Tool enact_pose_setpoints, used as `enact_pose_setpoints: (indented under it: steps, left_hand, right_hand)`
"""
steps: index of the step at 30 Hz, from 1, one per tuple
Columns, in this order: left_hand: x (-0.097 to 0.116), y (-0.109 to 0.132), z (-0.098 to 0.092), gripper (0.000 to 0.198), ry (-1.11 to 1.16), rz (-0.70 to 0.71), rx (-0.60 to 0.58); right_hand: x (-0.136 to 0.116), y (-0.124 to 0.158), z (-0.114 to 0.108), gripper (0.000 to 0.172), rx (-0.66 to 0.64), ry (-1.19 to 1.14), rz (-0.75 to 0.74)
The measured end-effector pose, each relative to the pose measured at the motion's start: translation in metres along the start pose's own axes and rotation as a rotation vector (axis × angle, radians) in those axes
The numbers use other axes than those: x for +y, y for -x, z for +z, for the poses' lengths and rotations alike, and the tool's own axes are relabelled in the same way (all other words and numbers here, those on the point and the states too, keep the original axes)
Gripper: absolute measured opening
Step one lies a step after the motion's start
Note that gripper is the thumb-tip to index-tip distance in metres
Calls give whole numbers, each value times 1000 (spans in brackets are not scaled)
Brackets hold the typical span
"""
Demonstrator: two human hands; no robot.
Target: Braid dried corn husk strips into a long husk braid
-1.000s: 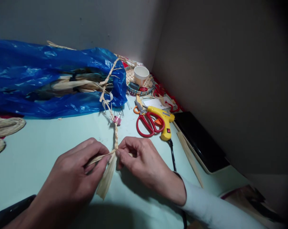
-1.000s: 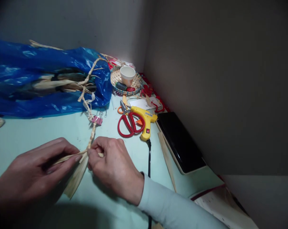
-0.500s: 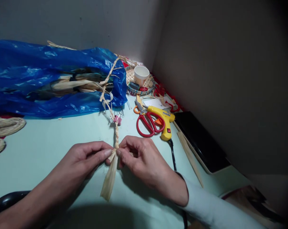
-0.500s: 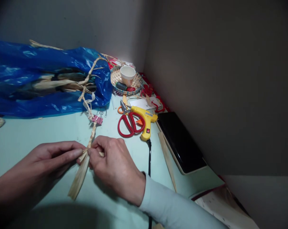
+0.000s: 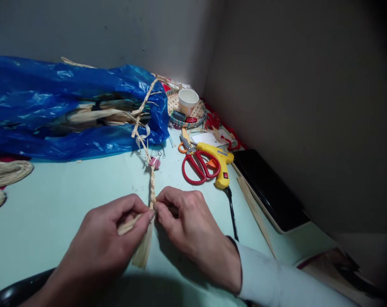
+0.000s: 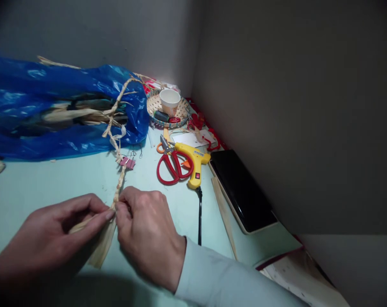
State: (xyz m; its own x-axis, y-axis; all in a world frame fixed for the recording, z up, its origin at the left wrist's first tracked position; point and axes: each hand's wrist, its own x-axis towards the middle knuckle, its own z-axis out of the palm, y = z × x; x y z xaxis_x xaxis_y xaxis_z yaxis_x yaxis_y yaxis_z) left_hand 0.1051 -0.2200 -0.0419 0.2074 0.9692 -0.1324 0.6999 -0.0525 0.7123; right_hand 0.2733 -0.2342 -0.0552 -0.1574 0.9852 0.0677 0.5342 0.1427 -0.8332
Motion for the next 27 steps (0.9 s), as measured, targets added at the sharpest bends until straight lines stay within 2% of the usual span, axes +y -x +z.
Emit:
enact_pose_setpoints:
  steps: [2,6,9,11,15,17,19,21,23,25,26,27]
  left_hand:
    - [-1,7,9,26,-139,151,111]
    - [-9,14,18,36,-526,497,262]
    - [-14,16,19,34,-804,759,332]
    - [-16,19,21,31,-914,835,351]
    - [-18,30,28,31,-1047,683,337]
    - [-22,35,33,38,-1038,684,311]
    - [-28,37,34,40,-922,744,267]
    - [-29,34,30,31,-728,748,240]
    - [-23,26,20,19,-487,634,234]
    - [-12,14,7,21,-202,427,195]
    - [-7,7,1,14,-71,296,164]
    - [-2,0,-3,11,74,168,72]
  right_hand:
    - [0,0,2,19,4,2,1]
    - [-2,-1,0,20,-42,-42,10]
    - [-5,-2,-5,22,-82,-67,27]
    - [-7,-2,-8,23,-102,-82,42]
    - [-6,-4,-8,22,-125,-149,70]
    - [-1,-5,-5,20,-117,-229,83]
    - [3,-5,-1,17,-106,-330,92]
    - [6,-6,0,16,-114,-431,106]
    - [5,-6,-1,16,-129,-509,125]
    - [3,-6,-4,17,-136,-539,138]
    - [2,-6,-5,17,-133,-541,135]
    - [1,-6,-6,16,-137,-542,126]
